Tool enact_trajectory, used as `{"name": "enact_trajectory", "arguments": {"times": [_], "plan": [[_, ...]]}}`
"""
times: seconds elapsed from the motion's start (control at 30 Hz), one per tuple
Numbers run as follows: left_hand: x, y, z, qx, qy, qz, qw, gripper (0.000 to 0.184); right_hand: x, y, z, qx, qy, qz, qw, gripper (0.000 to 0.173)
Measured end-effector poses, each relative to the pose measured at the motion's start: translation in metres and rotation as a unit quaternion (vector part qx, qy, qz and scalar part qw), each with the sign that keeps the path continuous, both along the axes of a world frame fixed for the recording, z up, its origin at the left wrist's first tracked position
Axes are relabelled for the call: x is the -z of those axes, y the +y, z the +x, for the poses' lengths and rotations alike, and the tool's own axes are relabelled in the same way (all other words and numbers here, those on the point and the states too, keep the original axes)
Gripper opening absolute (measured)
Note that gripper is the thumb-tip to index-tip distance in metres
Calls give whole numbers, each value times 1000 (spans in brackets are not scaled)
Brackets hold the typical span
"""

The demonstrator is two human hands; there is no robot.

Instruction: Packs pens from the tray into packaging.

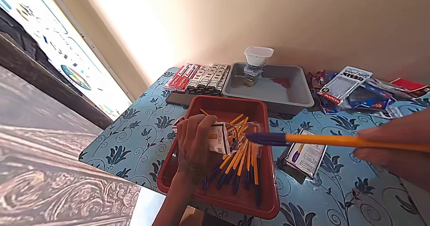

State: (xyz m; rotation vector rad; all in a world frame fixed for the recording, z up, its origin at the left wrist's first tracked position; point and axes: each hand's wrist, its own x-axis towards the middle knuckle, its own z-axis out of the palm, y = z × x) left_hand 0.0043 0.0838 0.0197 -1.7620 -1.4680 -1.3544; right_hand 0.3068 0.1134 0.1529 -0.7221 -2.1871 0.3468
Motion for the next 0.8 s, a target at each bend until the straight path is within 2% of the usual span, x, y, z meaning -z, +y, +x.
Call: {"name": "enact_trajectory", "arguments": {"times": [0.17, 0.33, 0.5, 0.67, 0.8], "plan": [[0, 0, 4, 0, 25, 3, 1000, 45, 16, 1, -33, -17, -48, 99, 994, 20], [0, 1, 10, 9, 45, 3, 999, 37, 35, -3, -76, -14, -29, 143, 989, 20], [0, 0, 7, 12, 3, -17, 1000, 46, 34, 2, -76, -29, -10, 103, 994, 52], [-3, -2, 4, 72, -107, -28, 991, 59, 32, 23, -70, -22, 24, 67, 997, 37], [-1, -2, 6, 69, -112, -29, 991, 58, 67, 49, -83, -34, -112, 38, 992, 19]]}}
